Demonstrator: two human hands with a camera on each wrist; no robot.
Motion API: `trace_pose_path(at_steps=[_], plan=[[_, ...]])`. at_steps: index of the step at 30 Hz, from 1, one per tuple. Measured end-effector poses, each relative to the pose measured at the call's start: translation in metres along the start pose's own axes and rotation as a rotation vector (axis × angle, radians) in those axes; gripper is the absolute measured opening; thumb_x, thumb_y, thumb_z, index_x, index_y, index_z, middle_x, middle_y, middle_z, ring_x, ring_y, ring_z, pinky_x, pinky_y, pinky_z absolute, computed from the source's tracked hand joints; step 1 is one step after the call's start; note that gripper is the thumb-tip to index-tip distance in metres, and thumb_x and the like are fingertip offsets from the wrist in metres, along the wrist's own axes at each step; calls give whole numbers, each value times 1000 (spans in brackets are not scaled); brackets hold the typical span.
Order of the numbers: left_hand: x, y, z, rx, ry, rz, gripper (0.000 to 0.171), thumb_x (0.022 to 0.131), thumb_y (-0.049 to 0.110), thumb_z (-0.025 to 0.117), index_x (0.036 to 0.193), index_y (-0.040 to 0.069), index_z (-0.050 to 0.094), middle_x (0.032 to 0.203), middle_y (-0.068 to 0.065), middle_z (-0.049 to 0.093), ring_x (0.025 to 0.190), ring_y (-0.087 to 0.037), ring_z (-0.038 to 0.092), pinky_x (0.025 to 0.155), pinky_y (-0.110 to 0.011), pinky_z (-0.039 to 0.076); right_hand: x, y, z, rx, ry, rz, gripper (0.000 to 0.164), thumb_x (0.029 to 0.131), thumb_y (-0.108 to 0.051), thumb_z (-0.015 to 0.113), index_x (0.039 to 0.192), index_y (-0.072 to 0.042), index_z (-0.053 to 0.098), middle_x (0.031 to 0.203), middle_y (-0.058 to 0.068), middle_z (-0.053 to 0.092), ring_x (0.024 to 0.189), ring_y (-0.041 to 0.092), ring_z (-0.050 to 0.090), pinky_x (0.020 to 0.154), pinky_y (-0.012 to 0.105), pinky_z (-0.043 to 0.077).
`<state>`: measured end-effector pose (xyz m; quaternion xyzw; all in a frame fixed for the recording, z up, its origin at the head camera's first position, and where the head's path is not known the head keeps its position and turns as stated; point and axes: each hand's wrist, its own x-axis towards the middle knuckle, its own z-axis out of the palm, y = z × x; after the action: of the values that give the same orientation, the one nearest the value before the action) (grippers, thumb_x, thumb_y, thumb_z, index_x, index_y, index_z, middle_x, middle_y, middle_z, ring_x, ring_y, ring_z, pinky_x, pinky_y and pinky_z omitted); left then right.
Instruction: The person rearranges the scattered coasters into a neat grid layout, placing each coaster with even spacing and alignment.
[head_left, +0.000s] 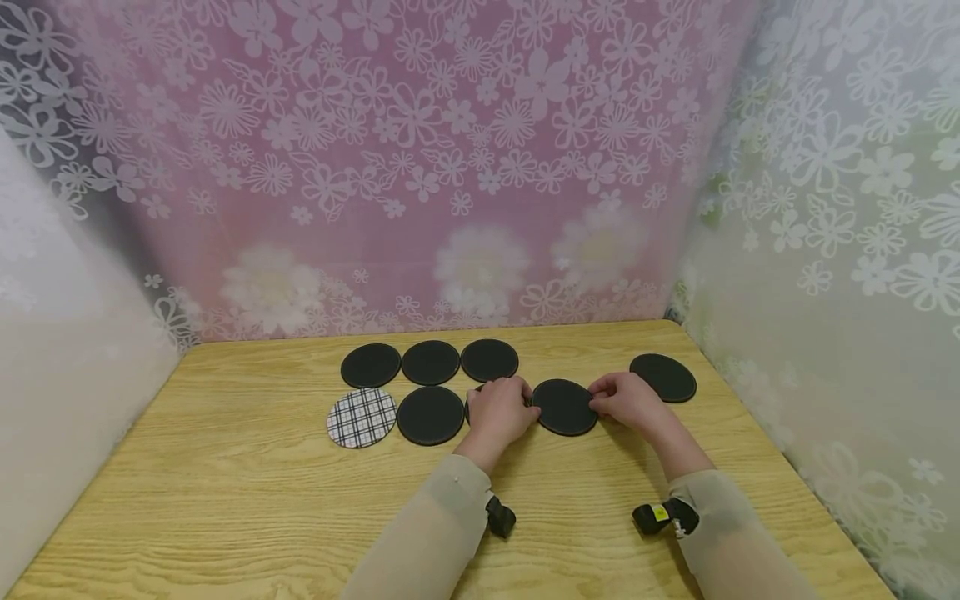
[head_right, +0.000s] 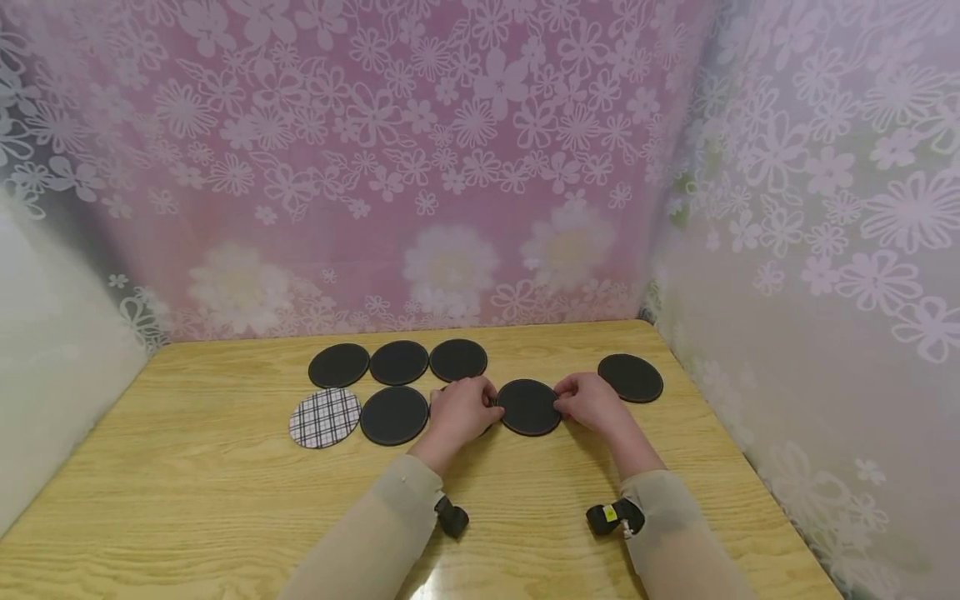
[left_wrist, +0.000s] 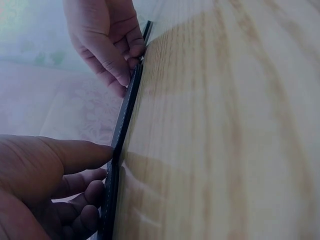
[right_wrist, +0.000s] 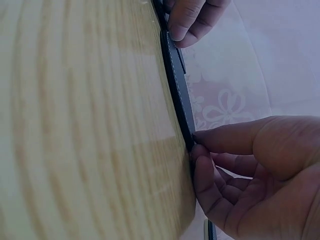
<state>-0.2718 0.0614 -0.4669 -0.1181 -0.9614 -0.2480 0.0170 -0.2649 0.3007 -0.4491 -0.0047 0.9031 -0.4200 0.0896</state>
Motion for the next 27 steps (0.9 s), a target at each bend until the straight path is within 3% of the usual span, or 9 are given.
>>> trace_pose_path(at_steps=[27], plan=[[0,1,-2,1,3,4,17,98,34,88,109,23,82,102,5,75,97,-25,68,93,-52,46,-2,-1,0,-39,13,-5,32,107,-7,71,133,12,66,113,20,71,93,26,70,79,38,59]])
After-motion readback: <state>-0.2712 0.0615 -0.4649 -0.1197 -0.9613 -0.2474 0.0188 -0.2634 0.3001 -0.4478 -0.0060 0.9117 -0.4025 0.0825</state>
